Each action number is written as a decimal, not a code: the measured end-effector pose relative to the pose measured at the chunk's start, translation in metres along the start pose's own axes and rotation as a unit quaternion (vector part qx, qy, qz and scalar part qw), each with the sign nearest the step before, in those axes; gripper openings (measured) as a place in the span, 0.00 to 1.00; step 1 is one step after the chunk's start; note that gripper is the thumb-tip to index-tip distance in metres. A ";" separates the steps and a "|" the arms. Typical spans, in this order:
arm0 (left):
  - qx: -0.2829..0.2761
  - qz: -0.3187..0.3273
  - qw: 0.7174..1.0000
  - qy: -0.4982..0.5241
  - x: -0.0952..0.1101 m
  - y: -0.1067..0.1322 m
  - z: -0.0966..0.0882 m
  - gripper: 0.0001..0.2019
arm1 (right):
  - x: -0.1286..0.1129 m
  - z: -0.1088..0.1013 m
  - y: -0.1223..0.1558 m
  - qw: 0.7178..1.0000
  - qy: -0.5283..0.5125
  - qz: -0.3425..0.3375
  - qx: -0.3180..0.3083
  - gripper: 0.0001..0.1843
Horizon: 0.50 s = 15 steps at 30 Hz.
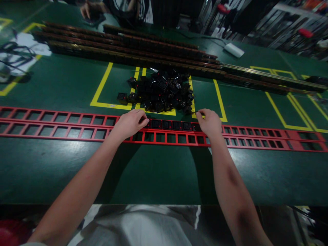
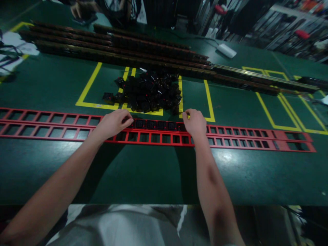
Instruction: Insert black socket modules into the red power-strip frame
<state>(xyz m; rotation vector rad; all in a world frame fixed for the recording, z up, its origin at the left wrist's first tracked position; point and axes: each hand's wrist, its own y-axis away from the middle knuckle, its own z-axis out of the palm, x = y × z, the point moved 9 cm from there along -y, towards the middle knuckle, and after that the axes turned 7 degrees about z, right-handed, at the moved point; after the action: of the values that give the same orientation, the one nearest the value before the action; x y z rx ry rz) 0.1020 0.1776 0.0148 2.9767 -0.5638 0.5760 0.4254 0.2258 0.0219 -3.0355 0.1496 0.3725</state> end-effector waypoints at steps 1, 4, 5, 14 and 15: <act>0.000 -0.001 1.000 -0.001 0.000 0.000 0.000 0.13 | 0.000 0.000 0.000 1.000 -0.001 0.001 -0.001 0.19; 0.000 -0.001 1.000 -0.001 0.000 0.000 0.000 0.13 | -0.001 -0.001 0.000 1.000 -0.002 0.005 -0.006 0.19; 0.000 -0.002 1.000 -0.001 0.000 0.000 0.000 0.13 | -0.001 -0.001 0.001 1.000 -0.002 0.006 -0.007 0.19; 0.003 0.001 1.000 -0.001 -0.001 0.000 0.001 0.13 | -0.001 -0.001 0.001 1.000 -0.008 -0.002 0.002 0.20; 0.004 0.002 1.000 0.000 -0.001 0.000 0.001 0.13 | -0.001 -0.001 0.001 1.000 -0.009 -0.003 0.004 0.20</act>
<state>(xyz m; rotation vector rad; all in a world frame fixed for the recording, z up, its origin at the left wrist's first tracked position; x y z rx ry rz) 0.1012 0.1777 0.0132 2.9843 -0.5686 0.5802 0.4247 0.2249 0.0234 -3.0240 0.1393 0.3982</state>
